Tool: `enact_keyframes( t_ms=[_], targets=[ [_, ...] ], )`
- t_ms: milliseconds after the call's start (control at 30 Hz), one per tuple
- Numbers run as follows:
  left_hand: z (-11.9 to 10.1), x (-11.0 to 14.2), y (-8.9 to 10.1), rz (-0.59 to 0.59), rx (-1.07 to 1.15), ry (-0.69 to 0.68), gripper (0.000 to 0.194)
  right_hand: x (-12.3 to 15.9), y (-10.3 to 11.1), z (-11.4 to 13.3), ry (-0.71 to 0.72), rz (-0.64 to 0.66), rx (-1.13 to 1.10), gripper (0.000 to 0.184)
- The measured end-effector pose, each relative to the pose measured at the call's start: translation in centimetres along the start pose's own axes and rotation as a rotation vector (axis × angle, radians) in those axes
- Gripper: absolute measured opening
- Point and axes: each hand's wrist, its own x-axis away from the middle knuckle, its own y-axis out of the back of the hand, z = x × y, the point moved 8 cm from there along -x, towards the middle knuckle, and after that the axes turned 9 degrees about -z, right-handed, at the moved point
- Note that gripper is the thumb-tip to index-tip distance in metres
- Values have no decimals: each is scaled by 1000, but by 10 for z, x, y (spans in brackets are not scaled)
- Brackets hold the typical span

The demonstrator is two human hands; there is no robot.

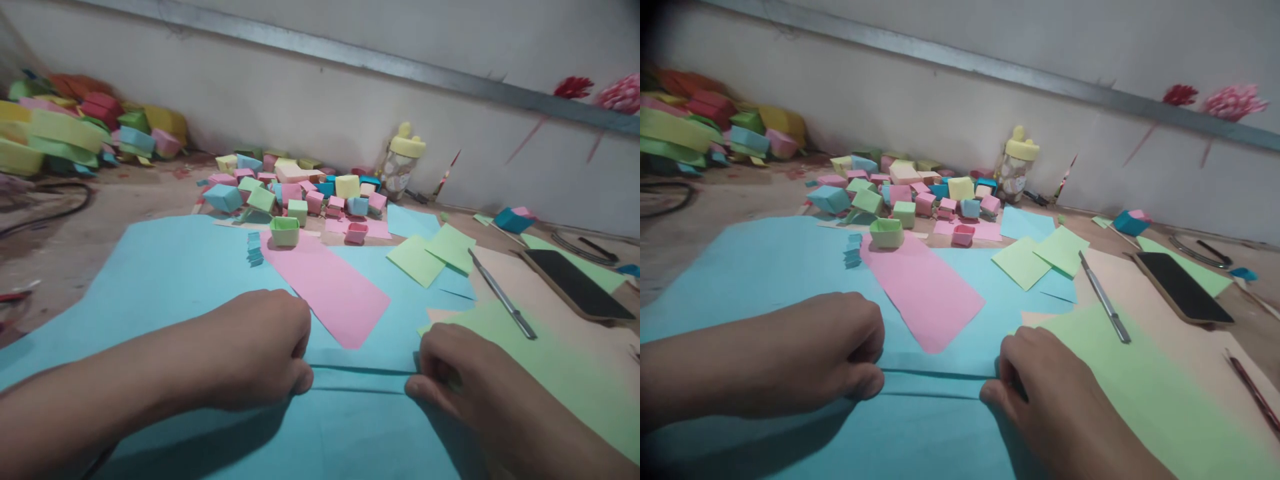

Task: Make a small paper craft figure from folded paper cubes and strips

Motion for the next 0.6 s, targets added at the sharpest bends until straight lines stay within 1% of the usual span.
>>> enact_keyframes(
  t_ms=[33, 100, 167, 267, 333, 400, 433, 467, 533, 600],
  targets=[
    [1, 1, 2, -22, -16, 6, 27, 1, 3, 1, 13, -44, 8, 20],
    [0, 1, 7, -73, -43, 4, 27, 3, 12, 9, 92, -155, 19, 16],
    [-1, 0, 12, -101, -82, 1, 27, 8, 21, 27, 252, -258, 16, 15],
    [-3, 1, 16, -102, -177, 22, 28, 21, 26, 61, 558, -298, -3, 28],
    [-12, 4, 16, -164, -242, -21, 21, 26, 27, 73, 653, -278, -2, 32],
    [-31, 11, 14, -286, -269, -144, 7, 27, 27, 77, 664, -260, 5, 32],
    [-40, 16, 12, -357, -260, -210, 6, 27, 28, 76, 658, -265, 1, 33],
    [-51, 23, 8, -419, -245, -293, 10, 28, 28, 75, 652, -266, -5, 34],
    [-66, 34, -5, -472, -249, -401, 17, 27, 27, 72, 637, -258, -10, 35],
    [-71, 43, -13, -557, -321, -390, 19, 27, 26, 68, 628, -275, -11, 36]
  ],
)
